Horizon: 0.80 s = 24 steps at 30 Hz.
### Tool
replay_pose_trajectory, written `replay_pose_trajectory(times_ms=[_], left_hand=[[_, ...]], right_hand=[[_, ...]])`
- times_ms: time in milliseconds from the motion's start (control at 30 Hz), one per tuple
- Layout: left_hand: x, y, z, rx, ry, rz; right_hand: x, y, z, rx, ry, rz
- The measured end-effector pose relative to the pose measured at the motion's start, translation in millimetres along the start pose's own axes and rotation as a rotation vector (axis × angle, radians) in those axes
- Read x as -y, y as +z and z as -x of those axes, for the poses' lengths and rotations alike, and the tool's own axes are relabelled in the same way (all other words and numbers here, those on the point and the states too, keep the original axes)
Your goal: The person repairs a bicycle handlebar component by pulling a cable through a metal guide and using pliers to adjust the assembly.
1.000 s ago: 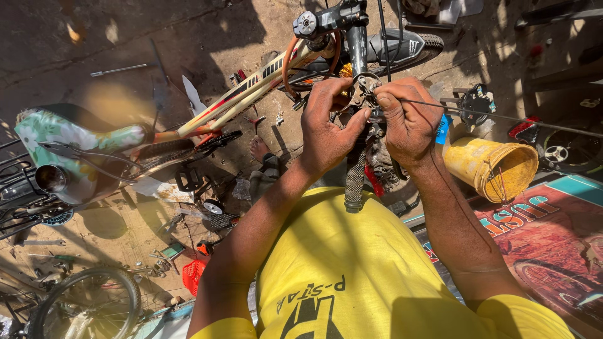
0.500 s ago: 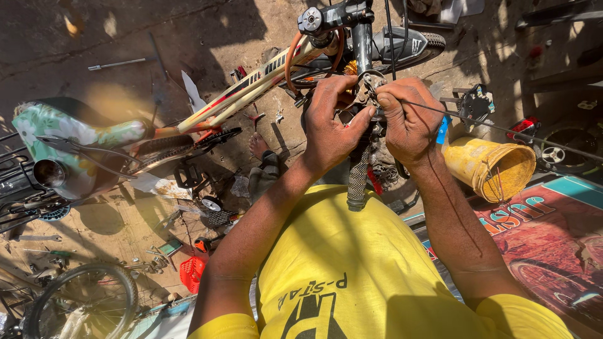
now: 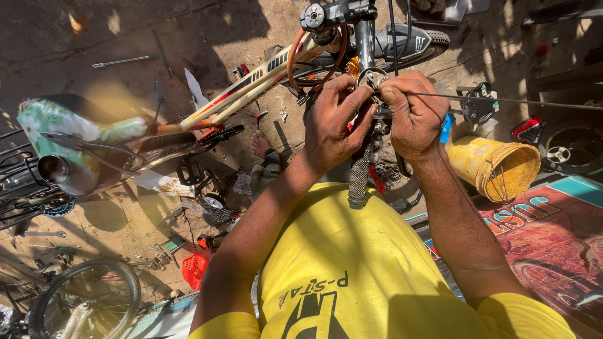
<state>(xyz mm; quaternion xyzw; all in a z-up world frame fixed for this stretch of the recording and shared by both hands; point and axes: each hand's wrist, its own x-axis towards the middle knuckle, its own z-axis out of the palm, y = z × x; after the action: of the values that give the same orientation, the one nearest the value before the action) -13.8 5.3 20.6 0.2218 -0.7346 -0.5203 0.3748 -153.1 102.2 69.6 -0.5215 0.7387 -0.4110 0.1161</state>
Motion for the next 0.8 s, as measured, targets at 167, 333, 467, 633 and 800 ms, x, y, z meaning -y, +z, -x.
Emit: replay_pose_trajectory(times_ms=[167, 333, 467, 633, 800], left_hand=[[0.4, -14.5, -13.5, 0.194, 0.053, -0.14], [5.6, -23.6, -21.7, 0.225, 0.226, -0.244], [13.8, -26.2, -26.7, 0.239, 0.338, -0.256], [27.6, -29.4, -32.4, 0.267, 0.357, -0.095], [38.6, -27.0, -36.0, 0.278, 0.246, 0.108]], right_hand=[[1.8, -0.8, -0.6, -0.003, 0.029, -0.015], [3.5, 2.7, 4.0, -0.051, 0.01, 0.005], [2.8, 2.9, 6.9, -0.112, -0.008, -0.008], [0.9, 1.3, 7.6, -0.147, 0.016, -0.031], [1.8, 0.1, 10.9, -0.096, 0.036, -0.051]])
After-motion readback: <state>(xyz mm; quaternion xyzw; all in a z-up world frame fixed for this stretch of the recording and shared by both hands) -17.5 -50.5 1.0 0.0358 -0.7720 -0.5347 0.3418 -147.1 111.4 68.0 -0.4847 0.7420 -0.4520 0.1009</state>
